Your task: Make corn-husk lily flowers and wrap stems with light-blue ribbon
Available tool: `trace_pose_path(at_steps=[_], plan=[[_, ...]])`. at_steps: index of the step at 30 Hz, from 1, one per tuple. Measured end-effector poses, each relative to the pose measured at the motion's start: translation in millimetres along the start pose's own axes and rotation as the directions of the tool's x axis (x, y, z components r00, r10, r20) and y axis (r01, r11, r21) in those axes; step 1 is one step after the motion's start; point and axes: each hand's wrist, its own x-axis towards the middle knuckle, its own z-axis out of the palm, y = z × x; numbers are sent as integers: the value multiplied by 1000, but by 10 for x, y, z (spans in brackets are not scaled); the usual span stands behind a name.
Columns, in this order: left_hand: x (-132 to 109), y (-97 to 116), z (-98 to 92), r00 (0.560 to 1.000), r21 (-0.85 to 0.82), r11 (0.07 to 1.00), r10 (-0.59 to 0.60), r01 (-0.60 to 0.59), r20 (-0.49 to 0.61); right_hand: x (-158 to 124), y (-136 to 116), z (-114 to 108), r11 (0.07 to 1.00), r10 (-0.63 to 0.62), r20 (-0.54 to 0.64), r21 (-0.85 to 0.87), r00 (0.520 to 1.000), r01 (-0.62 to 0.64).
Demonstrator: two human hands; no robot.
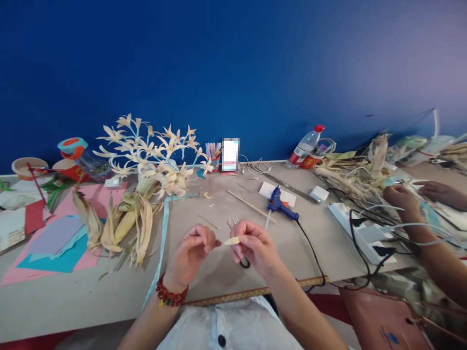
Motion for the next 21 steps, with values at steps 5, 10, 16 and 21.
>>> trace_pose_path(at_steps=[5,10,16,21], plan=[[-51,41,30,999,274,961,-34,37,-16,-3,14,-23,985,75,14,-156,997,-72],[-46,77,66,996,368,926,-76,90,-52,15,-56,41,939,136,47,-325,990,-113],[-50,43,69,994,251,962,-113,111,-8,37,-58,-21,968,200,72,-168,977,-186],[-62,36,46,998,147,989,-30,21,59,61,-40,-161,988,100,-10,123,995,-98]])
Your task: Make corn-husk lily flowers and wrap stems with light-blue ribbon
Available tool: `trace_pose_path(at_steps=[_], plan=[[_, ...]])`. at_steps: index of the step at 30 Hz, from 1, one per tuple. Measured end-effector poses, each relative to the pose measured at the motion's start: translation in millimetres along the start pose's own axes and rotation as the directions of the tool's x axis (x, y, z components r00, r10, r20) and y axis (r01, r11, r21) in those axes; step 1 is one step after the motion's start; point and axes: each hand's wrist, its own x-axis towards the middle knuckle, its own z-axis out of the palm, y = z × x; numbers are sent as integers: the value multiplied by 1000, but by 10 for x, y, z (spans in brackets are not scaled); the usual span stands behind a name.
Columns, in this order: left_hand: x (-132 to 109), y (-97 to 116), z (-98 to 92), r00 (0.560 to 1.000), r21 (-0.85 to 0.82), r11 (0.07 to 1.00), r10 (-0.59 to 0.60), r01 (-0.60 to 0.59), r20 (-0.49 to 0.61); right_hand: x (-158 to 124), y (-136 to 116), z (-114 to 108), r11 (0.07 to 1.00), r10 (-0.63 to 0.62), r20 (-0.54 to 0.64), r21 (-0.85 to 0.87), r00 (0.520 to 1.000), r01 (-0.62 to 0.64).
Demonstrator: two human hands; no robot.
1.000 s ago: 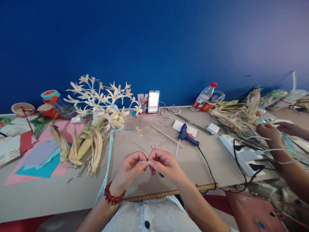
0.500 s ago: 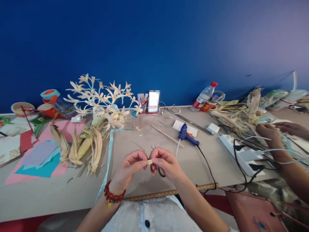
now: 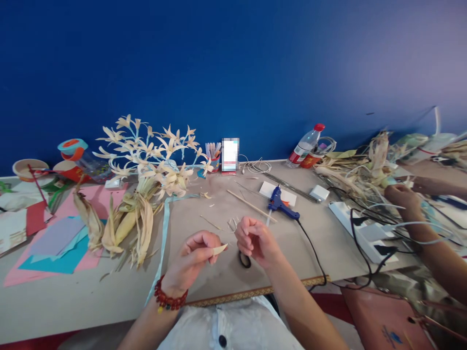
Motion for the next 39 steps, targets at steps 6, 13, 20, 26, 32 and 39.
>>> trace_pose_path(at_steps=[6,13,20,26,32,39], plan=[[-3,-32,-55,998,17,998,-54,54,-20,-89,35,138,946,79,70,-321,994,-53],[-16,-28,-89,999,78,996,-37,40,-39,-67,-75,84,879,-129,-17,-464,991,107],[17,-55,-183,990,223,966,-115,129,-78,-25,-106,86,594,65,201,-795,977,124],[148,-220,-328,930,81,997,17,14,-367,624,-25,-296,222,-144,82,-968,986,113],[192,-374,-340,883,198,980,94,-1,-459,1405,50,-638,-35,-272,99,-995,957,94],[202,-389,-303,894,244,969,83,30,-439,1504,96,-688,-167,-290,156,-980,944,111]])
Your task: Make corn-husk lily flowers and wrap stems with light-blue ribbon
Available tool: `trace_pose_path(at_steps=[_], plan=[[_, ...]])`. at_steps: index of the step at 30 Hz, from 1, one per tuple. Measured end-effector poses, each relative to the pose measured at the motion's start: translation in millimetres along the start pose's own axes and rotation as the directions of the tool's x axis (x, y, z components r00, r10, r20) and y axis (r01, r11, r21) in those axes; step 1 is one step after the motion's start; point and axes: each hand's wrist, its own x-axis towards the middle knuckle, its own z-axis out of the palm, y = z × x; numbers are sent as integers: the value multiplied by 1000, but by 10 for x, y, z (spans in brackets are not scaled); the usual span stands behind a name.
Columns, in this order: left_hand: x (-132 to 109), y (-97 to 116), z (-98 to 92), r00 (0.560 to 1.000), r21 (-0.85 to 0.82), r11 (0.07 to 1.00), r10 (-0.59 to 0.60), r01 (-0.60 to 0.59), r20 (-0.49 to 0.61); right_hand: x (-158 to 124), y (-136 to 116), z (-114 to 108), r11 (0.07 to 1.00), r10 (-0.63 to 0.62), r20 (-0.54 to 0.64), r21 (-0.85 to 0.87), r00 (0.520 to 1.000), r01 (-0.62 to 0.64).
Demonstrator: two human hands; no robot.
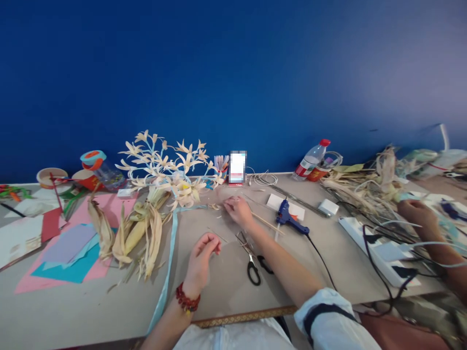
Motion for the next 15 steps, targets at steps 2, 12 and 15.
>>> trace_pose_path(at_steps=[2,12,15], plan=[[0,4,6,1000,28,1000,13,-13,4,-66,-26,-89,1000,12,-49,-10,999,-13],[-86,120,45,995,158,984,68,-79,74,-1208,-103,-502,997,51,-71,56,996,-47],[-123,156,76,992,168,982,65,-82,105,-1253,-105,-509,997,74,-34,16,997,-74]])
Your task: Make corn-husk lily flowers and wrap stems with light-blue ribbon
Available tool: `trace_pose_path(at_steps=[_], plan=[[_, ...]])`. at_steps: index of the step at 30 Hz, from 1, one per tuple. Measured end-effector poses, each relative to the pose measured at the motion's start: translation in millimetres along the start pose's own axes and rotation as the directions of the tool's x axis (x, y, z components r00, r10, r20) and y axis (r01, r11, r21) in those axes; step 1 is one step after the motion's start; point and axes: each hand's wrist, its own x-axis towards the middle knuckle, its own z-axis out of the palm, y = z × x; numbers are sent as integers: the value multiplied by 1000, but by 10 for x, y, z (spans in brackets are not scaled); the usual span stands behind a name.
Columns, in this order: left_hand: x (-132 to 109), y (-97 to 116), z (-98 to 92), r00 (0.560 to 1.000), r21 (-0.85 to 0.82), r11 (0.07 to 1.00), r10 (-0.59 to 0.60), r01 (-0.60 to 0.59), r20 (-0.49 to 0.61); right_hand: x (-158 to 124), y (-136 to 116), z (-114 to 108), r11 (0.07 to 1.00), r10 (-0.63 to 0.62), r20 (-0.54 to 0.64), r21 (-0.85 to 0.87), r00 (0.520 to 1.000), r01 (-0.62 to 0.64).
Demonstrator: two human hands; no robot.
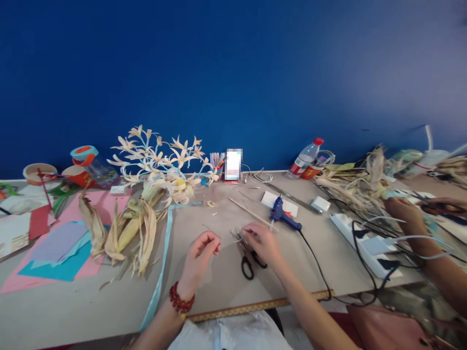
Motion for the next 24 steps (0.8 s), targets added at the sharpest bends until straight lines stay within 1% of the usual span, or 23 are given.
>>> trace_pose_path(at_steps=[2,5,8,10,11,12,14,16,18,19,20,21,22,23,24], plan=[[-25,38,33,1000,8,1000,2,-2,28,202,-24,48,998,6,39,-61,999,-4],[-75,102,72,996,36,999,1,-5,87,709,-73,210,995,-24,83,-95,996,32],[-127,138,49,987,84,996,-19,6,159,1165,-134,409,988,-57,158,-131,986,78],[-147,133,-10,985,113,994,-30,11,170,1331,-174,490,984,-67,199,-147,978,98],[-149,123,-50,988,128,992,-26,6,152,1368,-190,499,983,-70,215,-151,974,104],[-146,112,-92,993,151,989,-13,-5,119,1377,-204,483,982,-73,229,-152,971,109],[-125,97,-172,999,226,973,39,-43,21,1320,-233,376,982,-82,258,-141,963,122],[-88,108,-225,990,325,941,121,-92,-72,1184,-285,192,983,-110,301,-110,947,149],[-41,145,-235,976,399,906,194,-140,-97,1002,-371,-24,979,-162,371,-53,914,195],[-17,168,-225,973,418,893,219,-167,-79,906,-424,-127,976,-190,408,-17,893,215],[6,190,-208,972,430,882,233,-194,-39,812,-480,-218,970,-232,459,41,858,240],[26,208,-186,970,439,871,241,-222,14,723,-532,-294,953,-303,508,139,807,270],[42,220,-163,968,450,858,241,-248,73,643,-578,-352,941,-338,522,191,783,279],[52,225,-141,963,466,843,237,-269,127,572,-613,-393,934,-356,526,226,772,276],[57,224,-122,959,483,829,228,-283,170,512,-636,-417,932,-359,524,250,772,263]])
